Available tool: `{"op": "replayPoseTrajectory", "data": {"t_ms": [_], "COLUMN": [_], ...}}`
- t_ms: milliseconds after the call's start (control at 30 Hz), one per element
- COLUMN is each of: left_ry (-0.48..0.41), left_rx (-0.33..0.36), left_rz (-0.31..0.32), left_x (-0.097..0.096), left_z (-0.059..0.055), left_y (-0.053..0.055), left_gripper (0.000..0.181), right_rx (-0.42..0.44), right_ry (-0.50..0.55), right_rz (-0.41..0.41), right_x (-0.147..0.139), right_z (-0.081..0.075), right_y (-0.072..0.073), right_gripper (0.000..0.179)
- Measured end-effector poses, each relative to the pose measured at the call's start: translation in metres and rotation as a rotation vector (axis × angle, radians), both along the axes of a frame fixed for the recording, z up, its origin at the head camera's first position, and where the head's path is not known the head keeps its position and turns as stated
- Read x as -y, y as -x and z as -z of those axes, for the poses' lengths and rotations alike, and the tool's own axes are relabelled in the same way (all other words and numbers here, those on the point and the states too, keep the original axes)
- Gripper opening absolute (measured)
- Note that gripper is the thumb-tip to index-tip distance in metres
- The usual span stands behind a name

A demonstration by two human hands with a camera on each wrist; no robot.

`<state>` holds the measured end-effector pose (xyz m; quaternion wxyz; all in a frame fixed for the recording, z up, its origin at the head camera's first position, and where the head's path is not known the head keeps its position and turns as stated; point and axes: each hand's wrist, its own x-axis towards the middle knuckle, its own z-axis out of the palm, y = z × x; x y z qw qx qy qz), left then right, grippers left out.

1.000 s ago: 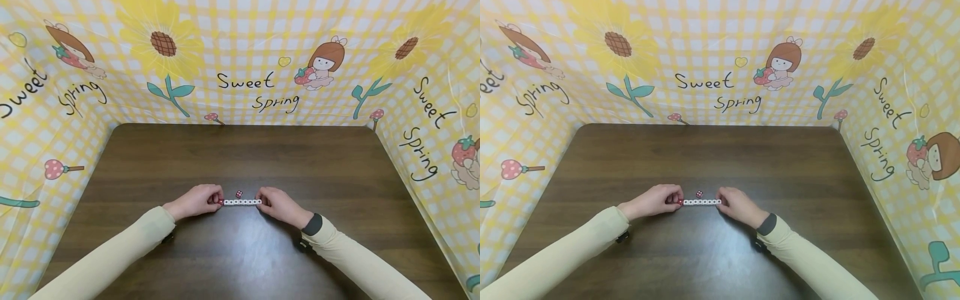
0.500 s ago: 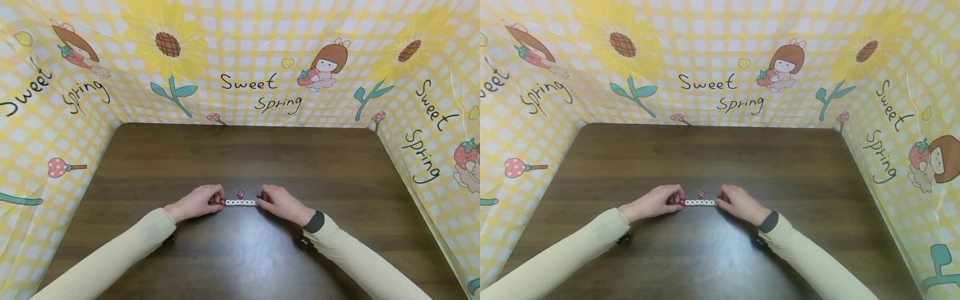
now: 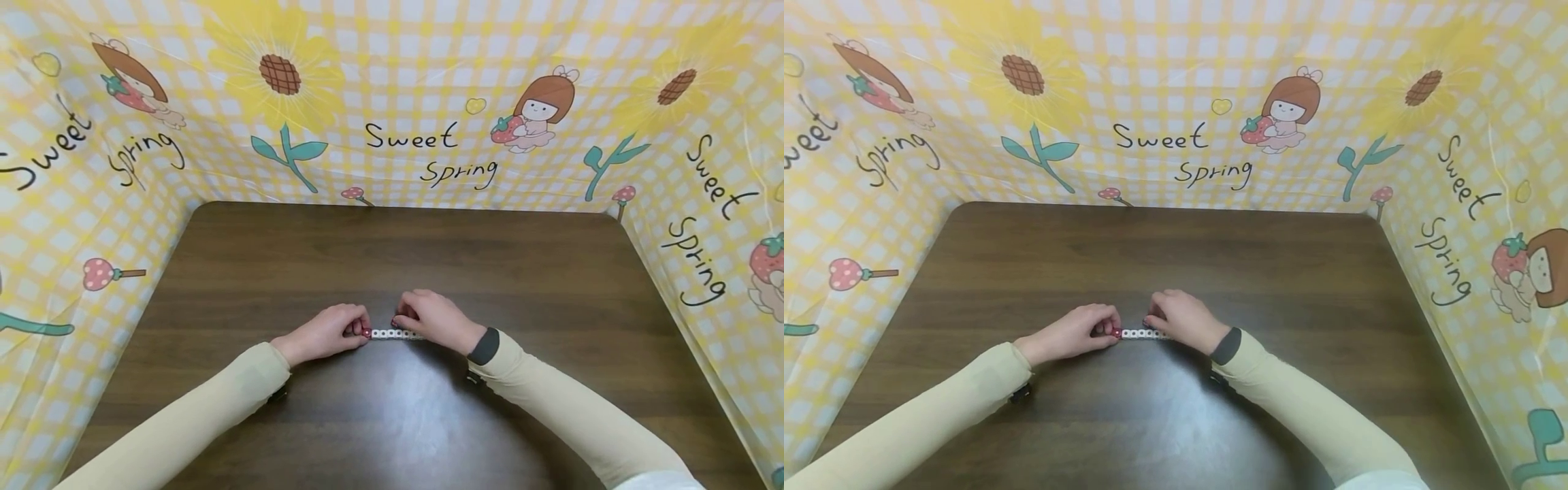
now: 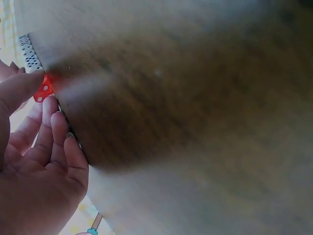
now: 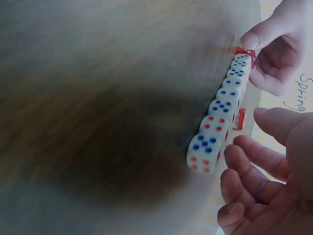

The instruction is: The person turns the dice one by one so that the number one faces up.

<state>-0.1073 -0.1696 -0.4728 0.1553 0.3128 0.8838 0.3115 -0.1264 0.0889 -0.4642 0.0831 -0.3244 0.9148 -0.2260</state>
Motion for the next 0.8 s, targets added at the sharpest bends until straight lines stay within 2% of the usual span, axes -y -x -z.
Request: {"op": "replayPoseTrajectory", "data": {"t_ms": [267,500,800], "left_ry": [0.011,0.002,0.007], "left_rx": [-0.005,-0.007,0.001], "left_rz": [-0.003,-0.009,-0.012], "left_x": [-0.001,0.0,0.0], "left_z": [0.002,-0.001,0.001], "left_y": [0.0,-0.001,-0.002], "left_gripper": [0.014,0.014,0.015], "right_rx": [0.005,0.073,0.084], "right_ry": [0.041,0.07,0.135], "right_rz": [-0.016,0.097,0.172], "right_x": [0.004,-0.015,-0.04], "right_z": [0.001,-0.001,0.009], "right_y": [0.002,0.006,0.003], "right_gripper": [0.007,0.015,0.021]}}
